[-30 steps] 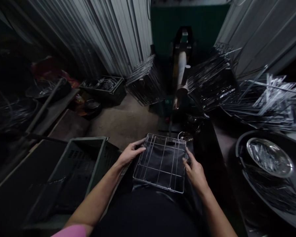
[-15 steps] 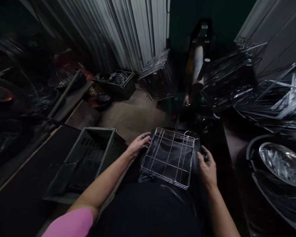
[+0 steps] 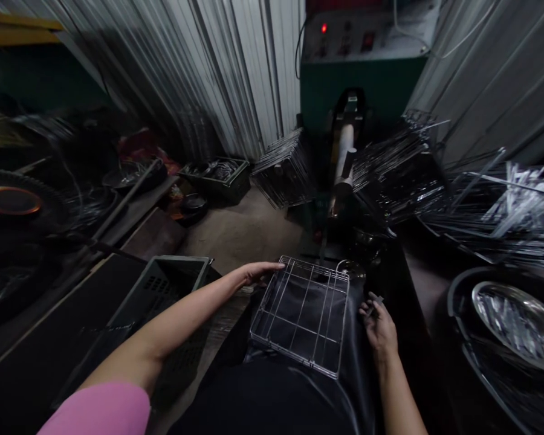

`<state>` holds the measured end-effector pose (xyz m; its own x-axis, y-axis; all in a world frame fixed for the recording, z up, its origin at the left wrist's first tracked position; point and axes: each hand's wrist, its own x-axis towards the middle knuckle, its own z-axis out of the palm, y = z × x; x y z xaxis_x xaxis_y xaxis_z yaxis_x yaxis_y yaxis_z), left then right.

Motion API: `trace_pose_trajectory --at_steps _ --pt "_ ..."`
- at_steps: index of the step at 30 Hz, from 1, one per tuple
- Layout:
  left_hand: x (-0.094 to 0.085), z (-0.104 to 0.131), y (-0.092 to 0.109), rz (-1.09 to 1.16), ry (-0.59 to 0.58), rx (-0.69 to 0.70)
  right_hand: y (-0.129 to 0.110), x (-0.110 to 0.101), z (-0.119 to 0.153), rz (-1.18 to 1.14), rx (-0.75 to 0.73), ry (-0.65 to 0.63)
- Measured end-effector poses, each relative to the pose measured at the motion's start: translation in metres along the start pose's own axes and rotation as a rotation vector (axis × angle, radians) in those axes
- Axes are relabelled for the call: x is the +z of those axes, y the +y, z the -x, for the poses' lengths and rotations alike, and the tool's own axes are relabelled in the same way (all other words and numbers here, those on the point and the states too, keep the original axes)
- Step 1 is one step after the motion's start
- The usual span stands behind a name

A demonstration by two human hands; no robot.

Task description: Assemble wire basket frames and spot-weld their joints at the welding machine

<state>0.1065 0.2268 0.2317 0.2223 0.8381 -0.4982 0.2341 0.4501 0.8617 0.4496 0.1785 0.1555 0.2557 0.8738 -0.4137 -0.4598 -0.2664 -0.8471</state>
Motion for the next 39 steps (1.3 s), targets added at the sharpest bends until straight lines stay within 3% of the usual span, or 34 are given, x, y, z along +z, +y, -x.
trace_pose_trajectory --at_steps 3,5,8,12,15,19,22,26,30,33,36,39 --pt "0.001 0.024 0.005 0.072 -0.101 -0.124 -0.008 -0.003 0.008 -0.045 0.072 -0.053" --pt "0.005 0.044 0.006 0.167 -0.139 -0.125 -0.011 -0.005 0.011 -0.08 0.103 -0.055" --pt "0.014 0.072 0.005 0.272 -0.104 0.005 -0.015 -0.006 0.012 -0.095 0.102 -0.016" --pt "0.022 0.107 0.01 0.306 0.064 0.274 -0.021 -0.002 0.02 -0.052 0.071 0.013" --pt "0.018 0.137 0.026 0.079 0.203 0.549 -0.024 0.002 0.035 0.075 -0.158 0.097" --pt "0.011 0.164 0.043 -0.494 0.479 0.903 -0.016 -0.005 0.051 0.53 -0.552 0.207" --pt "0.014 0.16 0.044 -0.841 0.58 0.918 -0.007 -0.015 0.053 0.817 -0.672 0.13" --pt "0.019 0.136 0.04 -1.049 0.54 0.855 -0.018 -0.005 0.065 0.984 -0.741 -0.029" --pt "0.022 0.116 0.044 -1.085 0.511 0.855 -0.05 0.041 0.102 1.083 -0.76 -0.371" --pt "0.026 0.103 0.053 -1.103 0.43 0.855 -0.071 0.081 0.12 1.157 -0.745 -0.52" --pt "0.033 0.086 0.062 -1.116 0.351 0.846 -0.078 0.114 0.113 1.143 -0.719 -0.545" --pt "0.039 0.068 0.072 -1.144 0.323 0.828 -0.072 0.137 0.093 0.912 -0.69 -0.451"
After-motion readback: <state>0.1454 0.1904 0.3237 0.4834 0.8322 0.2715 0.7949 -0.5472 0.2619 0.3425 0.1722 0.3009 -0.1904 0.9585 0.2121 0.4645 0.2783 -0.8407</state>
